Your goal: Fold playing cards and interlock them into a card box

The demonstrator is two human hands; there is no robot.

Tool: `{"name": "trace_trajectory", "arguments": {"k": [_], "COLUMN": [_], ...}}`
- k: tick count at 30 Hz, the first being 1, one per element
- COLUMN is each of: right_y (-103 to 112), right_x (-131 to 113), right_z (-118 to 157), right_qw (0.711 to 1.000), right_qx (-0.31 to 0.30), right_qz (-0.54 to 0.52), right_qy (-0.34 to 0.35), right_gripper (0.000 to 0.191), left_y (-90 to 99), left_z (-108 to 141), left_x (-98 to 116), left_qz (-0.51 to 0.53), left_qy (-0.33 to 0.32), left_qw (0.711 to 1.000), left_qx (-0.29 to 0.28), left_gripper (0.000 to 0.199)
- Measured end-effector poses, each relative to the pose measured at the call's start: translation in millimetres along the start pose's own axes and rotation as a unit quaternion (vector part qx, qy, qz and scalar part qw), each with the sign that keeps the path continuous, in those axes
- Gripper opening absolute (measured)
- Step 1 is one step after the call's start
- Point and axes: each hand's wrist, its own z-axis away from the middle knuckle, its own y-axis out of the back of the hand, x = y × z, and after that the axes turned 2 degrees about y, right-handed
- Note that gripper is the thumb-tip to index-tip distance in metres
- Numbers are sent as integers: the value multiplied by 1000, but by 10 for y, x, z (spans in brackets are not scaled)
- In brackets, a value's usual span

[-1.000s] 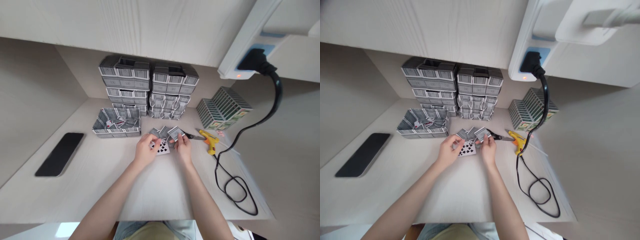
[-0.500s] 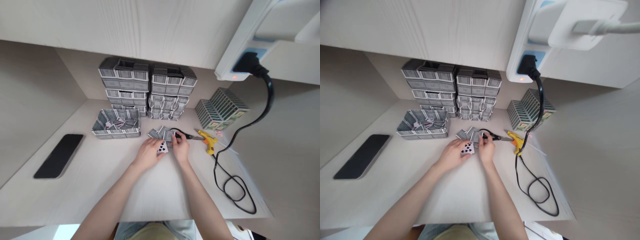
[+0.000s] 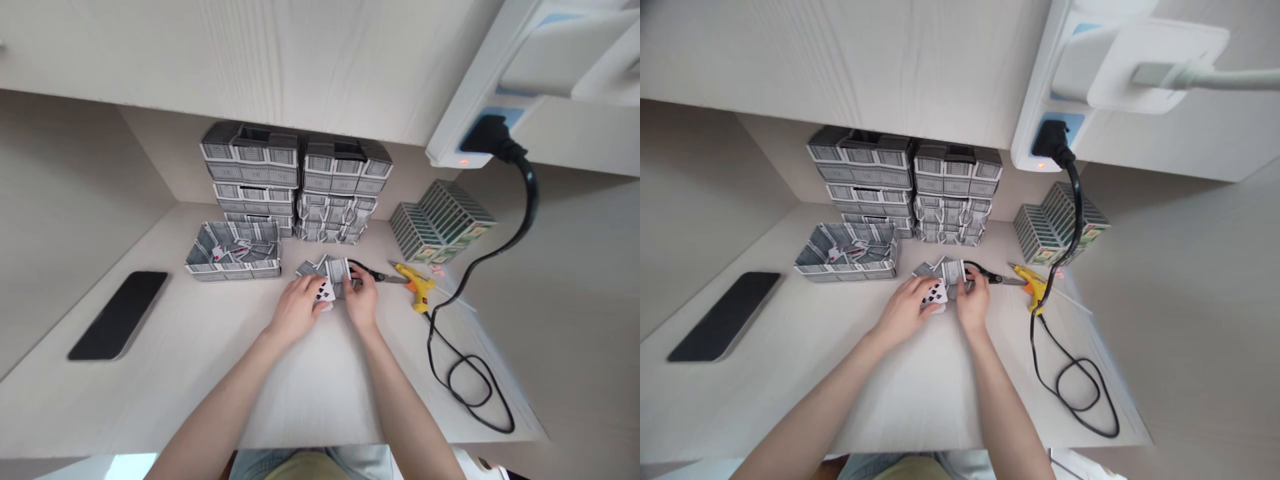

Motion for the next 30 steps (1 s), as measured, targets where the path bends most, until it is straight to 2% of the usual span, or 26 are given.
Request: {"name": "trace_trajectory", "arguments": {"k": [4, 10, 13, 17, 20, 22, 27, 30], "right_y": [30, 43, -6, -36, -7, 16, 31, 17], "right_x": [-73, -287, -297, -219, -157, -134, -138, -144], "right_z": [-5, 89, 129, 95, 26, -13, -32, -18], "right_qw": [999, 976, 965, 968, 963, 956, 946, 944], "right_qx": [21, -141, -171, -110, -44, -6, 21, 17], "right_qz": [-25, -156, -185, -196, -219, -241, -267, -271], "right_qy": [-19, -56, -76, -111, -150, -168, -182, -188], "right_gripper": [32, 32, 33, 36, 37, 37, 36, 36], "left_y": [0, 18, 13, 16, 22, 16, -9, -2], "left_z": [-11, -22, -21, -26, -27, -19, 8, 8], "left_x": [-15, -6, 16, 42, 39, 21, -33, -44], "left_qz": [18, 45, 56, 64, 59, 46, 1, -10], "left_qy": [12, 0, -12, -5, 10, 19, 23, 19], "left_qw": [999, 996, 995, 994, 996, 997, 1000, 1000], "left_qx": [37, 74, 78, 87, 71, 51, -11, -19], "left_gripper": [40, 31, 31, 54, 78, 87, 84, 78]}}
